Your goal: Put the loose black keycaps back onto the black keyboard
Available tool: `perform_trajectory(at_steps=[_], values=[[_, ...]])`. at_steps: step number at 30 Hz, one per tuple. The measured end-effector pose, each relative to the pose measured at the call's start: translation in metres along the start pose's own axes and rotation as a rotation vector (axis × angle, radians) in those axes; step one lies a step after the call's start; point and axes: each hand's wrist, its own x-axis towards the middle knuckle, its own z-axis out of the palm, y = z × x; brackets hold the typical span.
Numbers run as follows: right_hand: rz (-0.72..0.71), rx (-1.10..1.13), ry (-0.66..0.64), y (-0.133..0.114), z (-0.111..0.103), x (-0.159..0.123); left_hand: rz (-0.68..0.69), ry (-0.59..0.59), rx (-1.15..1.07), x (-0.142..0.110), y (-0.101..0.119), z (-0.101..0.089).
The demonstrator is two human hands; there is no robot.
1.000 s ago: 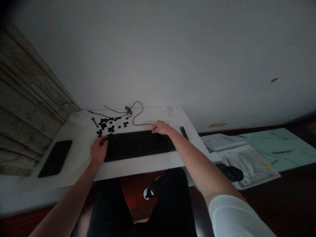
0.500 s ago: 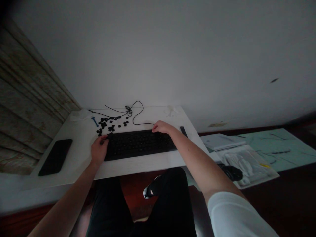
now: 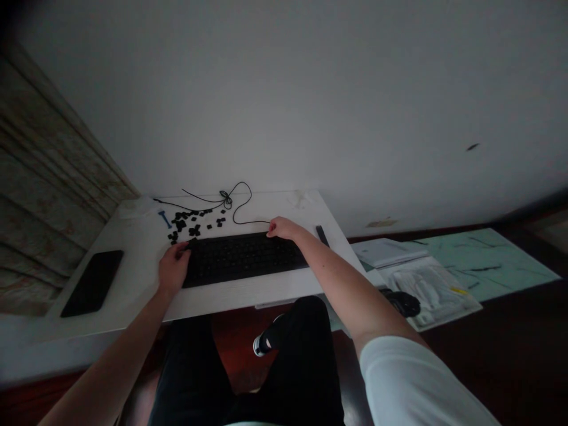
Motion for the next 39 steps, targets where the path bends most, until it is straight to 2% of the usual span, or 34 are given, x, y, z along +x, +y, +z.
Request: perform_trajectory(at_steps=[4,7,9,11,13,15,20,22,25,28,32,35,39], values=[[0.001,0.011,0.022,-0.005,0.000,-0.006,-0.006,-0.009,0.000,0.000,0.001,-0.003],[-0.019,0.127,0.072,-0.001,-0.004,-0.016,0.004,-0.024,-0.018,0.000,0.001,-0.005],[-0.003,0.252,0.230,0.009,-0.007,-0.027,0.017,-0.023,-0.031,0.000,0.000,-0.006],[0.042,0.304,0.491,0.025,-0.007,-0.043,0.025,-0.015,-0.032,0.000,0.000,-0.005],[0.083,0.249,0.740,0.041,0.000,-0.062,0.024,-0.008,-0.016,0.000,-0.001,-0.004],[0.092,0.211,0.861,0.055,0.016,-0.084,0.025,0.001,0.000,0.001,-0.002,-0.003],[0.032,0.078,0.997,0.067,0.063,-0.115,0.098,0.035,0.025,0.002,-0.005,-0.002],[0.006,0.011,1.012,0.066,0.071,-0.116,0.174,0.044,0.077,0.004,-0.002,-0.002],[-0.046,-0.065,0.994,0.066,0.073,-0.111,0.347,0.022,0.174,0.011,0.012,0.003],[-0.096,-0.100,0.997,0.069,0.071,-0.107,0.505,-0.096,0.243,0.030,0.035,0.022],[-0.092,-0.114,1.021,0.071,0.071,-0.107,0.706,-0.431,0.365,0.062,0.065,0.061],[-0.079,-0.124,1.024,0.071,0.072,-0.108,0.788,-0.647,0.454,0.079,0.078,0.083],[-0.080,-0.124,1.017,0.070,0.071,-0.108,0.768,-0.714,0.631,0.089,0.084,0.092]])
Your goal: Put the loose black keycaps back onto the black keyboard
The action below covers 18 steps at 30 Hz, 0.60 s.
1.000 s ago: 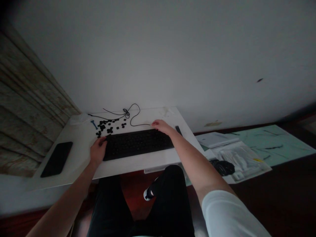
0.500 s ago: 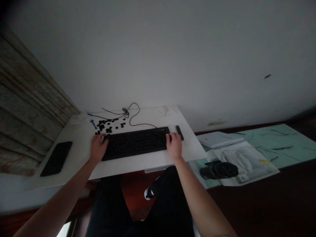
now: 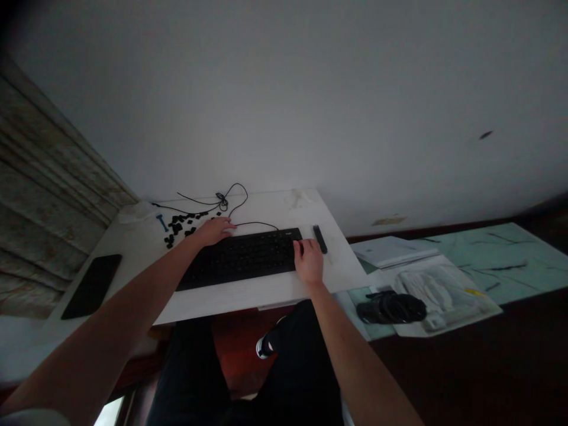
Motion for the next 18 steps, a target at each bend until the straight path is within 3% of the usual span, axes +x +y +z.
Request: perform_trajectory(at_steps=[6,13,15,18], values=[[0.010,0.013,0.015,0.001,0.001,0.001,-0.053,0.050,0.077,-0.016,-0.020,-0.003],[0.021,0.014,0.015,0.004,0.002,0.002,-0.476,0.173,0.054,-0.036,-0.048,0.004],[0.026,0.012,0.011,0.004,0.002,0.002,-0.489,0.151,0.029,-0.037,-0.052,0.005],[0.039,0.012,0.015,0.004,0.001,0.002,-0.388,0.158,0.021,-0.037,-0.055,0.005]])
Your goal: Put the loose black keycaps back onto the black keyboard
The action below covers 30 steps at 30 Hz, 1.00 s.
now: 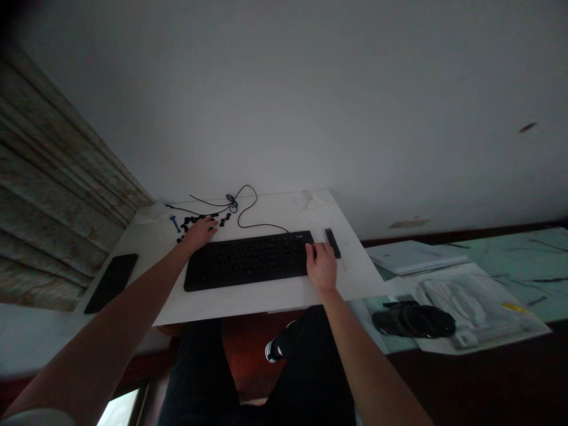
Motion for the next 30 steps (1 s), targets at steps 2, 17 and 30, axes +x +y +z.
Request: perform_trajectory(at_steps=[2,17,30], values=[[0.003,0.000,0.002,0.000,0.000,0.000,0.033,0.016,-0.002,0.000,0.001,-0.001],[-0.003,-0.008,0.012,-0.002,0.000,0.000,-0.054,0.094,-0.068,-0.002,0.013,-0.013],[-0.033,-0.014,0.016,0.001,0.002,0.000,-0.210,0.050,-1.892,-0.040,0.102,-0.030]])
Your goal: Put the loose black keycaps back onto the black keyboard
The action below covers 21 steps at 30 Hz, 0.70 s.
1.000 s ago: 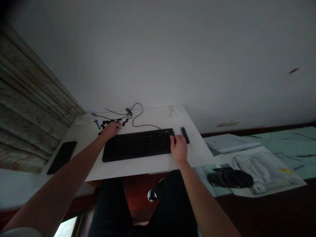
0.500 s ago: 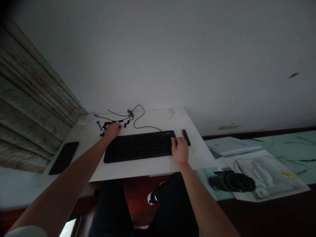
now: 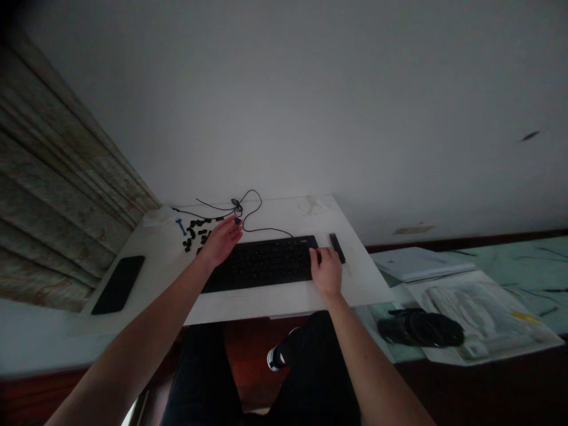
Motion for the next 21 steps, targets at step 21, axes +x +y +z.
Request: perform_trajectory(at_steps=[21], values=[[-0.370,0.074,-0.214,-0.023,-0.015,-0.011,-0.042,-0.066,0.380,-0.064,-0.113,0.093]])
